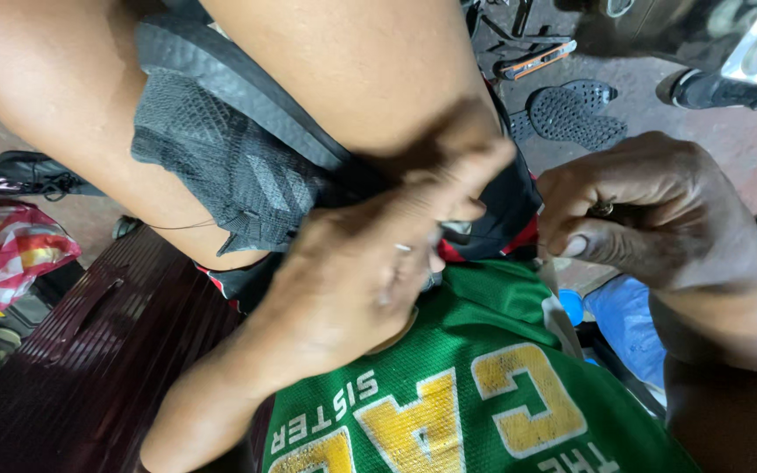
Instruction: The person sits on the floor and sews the sole of a black sneaker using a needle and thread. They repeatedly push the needle through the shoe's sole and pull the thread to stitch the sole to the upper.
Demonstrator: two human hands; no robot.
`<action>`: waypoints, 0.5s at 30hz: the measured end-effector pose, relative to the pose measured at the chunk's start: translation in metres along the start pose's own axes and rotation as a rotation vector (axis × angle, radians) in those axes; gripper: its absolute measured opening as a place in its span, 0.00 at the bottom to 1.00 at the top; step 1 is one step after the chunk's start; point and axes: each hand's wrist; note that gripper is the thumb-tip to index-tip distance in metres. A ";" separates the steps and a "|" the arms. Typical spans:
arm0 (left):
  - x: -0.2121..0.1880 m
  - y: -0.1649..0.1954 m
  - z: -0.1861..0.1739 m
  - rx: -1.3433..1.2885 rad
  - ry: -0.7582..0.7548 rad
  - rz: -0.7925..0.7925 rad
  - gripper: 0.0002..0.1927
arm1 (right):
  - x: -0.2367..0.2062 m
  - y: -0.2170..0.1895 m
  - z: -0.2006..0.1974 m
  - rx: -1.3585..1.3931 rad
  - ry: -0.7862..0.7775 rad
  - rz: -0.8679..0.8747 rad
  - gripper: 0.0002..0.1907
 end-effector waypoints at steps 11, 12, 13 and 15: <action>-0.006 0.001 0.005 0.072 0.036 0.009 0.53 | 0.041 0.033 0.033 -0.987 0.102 -0.337 0.04; -0.006 0.001 0.005 0.087 0.036 0.004 0.54 | 0.038 0.044 0.024 -1.087 0.124 -0.323 0.04; -0.006 0.000 0.005 0.106 0.039 0.004 0.54 | 0.033 0.054 0.004 -1.175 0.194 -0.290 0.03; -0.007 -0.002 0.006 0.113 0.046 0.011 0.54 | 0.020 0.078 -0.047 -1.296 0.357 -0.168 0.03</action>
Point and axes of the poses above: each hand's wrist, its own x-axis towards the middle knuckle, its own z-axis out of the palm, y = z × x, and after that the axes turned 6 degrees about -x, right-handed
